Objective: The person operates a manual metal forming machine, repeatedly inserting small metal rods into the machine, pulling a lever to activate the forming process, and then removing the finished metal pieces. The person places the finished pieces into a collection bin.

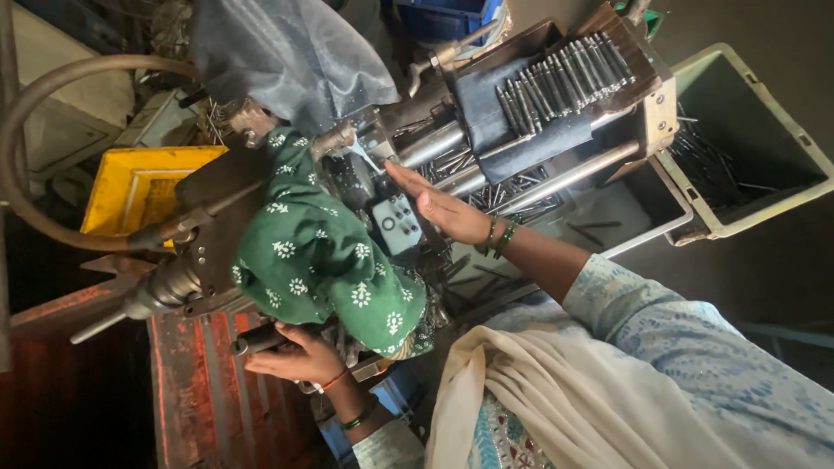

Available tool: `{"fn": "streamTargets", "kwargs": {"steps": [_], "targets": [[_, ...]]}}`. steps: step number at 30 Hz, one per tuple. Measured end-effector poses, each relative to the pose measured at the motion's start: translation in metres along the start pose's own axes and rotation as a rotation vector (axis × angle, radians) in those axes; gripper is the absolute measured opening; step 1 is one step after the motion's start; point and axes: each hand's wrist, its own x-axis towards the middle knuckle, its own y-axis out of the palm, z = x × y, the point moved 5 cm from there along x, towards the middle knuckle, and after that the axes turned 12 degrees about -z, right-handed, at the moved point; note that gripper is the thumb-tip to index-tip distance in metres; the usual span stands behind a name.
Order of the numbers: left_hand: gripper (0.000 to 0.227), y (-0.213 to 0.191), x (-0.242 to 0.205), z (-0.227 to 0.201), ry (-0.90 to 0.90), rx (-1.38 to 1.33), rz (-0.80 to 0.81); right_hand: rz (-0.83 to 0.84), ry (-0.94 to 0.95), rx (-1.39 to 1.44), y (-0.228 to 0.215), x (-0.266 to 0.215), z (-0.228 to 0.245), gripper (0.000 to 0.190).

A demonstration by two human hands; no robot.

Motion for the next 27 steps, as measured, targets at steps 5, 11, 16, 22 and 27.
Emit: {"fn": "streamTargets", "kwargs": {"steps": [5, 11, 16, 22, 27], "targets": [[0.075, 0.005, -0.005, 0.017, -0.098, 0.029, 0.037, 0.004, 0.018, -0.003, 0.000, -0.001, 0.000, 0.081], [0.075, 0.010, -0.014, 0.037, -0.084, 0.071, 0.035, 0.004, -0.013, 0.005, 0.001, 0.000, -0.003, 0.078], [0.078, 0.013, -0.016, 0.045, -0.078, 0.075, 0.022, -0.006, -0.020, -0.013, 0.001, -0.001, -0.003, 0.078], [0.080, 0.010, -0.014, 0.037, -0.088, 0.075, 0.022, 0.002, -0.020, -0.026, 0.001, -0.001, -0.002, 0.078], [0.077, 0.007, -0.008, 0.023, -0.081, 0.033, 0.028, -0.002, -0.019, -0.006, -0.001, 0.000, -0.002, 0.079]]}}
